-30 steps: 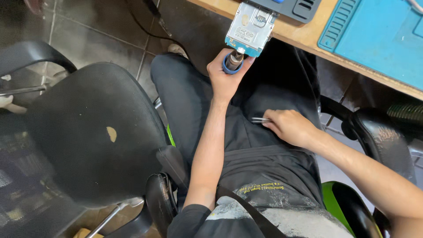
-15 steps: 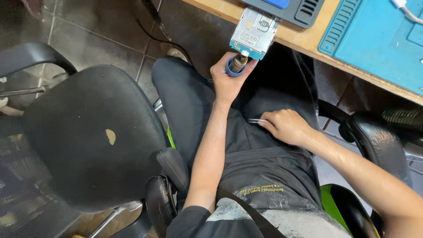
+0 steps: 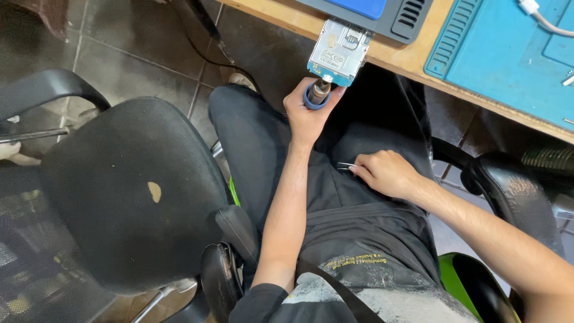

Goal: The person uses a hot air gun and tweezers to remove a component from a small circuit board, then places the removed component on the workbench. They continue to apply heat to the board and use tweezers to adjust or remove additional small parts.

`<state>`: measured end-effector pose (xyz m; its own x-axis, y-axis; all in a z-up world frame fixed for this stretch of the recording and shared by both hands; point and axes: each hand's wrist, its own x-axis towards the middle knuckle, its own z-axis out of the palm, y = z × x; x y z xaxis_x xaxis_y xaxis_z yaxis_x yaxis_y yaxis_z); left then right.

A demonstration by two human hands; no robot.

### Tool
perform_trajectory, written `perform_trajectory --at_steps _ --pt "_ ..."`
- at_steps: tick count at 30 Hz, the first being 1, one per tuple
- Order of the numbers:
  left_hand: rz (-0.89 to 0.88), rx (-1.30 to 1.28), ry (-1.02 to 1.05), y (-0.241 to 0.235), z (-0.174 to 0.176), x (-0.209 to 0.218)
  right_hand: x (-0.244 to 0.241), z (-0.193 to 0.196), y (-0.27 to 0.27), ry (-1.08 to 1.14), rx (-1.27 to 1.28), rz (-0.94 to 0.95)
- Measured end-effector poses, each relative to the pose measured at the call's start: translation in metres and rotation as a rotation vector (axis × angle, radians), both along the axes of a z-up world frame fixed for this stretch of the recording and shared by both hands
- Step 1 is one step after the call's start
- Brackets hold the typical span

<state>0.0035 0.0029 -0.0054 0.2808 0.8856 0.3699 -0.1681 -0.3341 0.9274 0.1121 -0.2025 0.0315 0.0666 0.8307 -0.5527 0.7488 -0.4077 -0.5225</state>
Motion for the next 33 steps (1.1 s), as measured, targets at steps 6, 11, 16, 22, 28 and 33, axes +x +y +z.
perform_trajectory --at_steps 6,11,16,22,28,33 --pt "0.0 -0.013 0.015 -0.003 0.0 0.002 0.0 0.0 0.002 0.013 -0.029 -0.008" --pt "-0.008 -0.034 0.025 -0.003 0.011 0.0 0.0 -0.002 0.004 0.154 -0.084 -0.147" --pt "0.002 -0.047 0.014 -0.003 0.011 0.0 -0.005 0.007 0.011 0.248 -0.15 -0.244" --pt "0.001 -0.055 -0.009 -0.002 0.014 -0.001 -0.004 0.0 0.011 0.271 -0.167 -0.228" --pt "-0.002 -0.031 0.006 -0.003 0.017 0.001 -0.005 0.005 0.013 0.283 -0.156 -0.22" --pt "-0.003 -0.033 -0.006 0.0 0.011 0.0 -0.007 0.015 0.016 0.275 -0.153 -0.233"
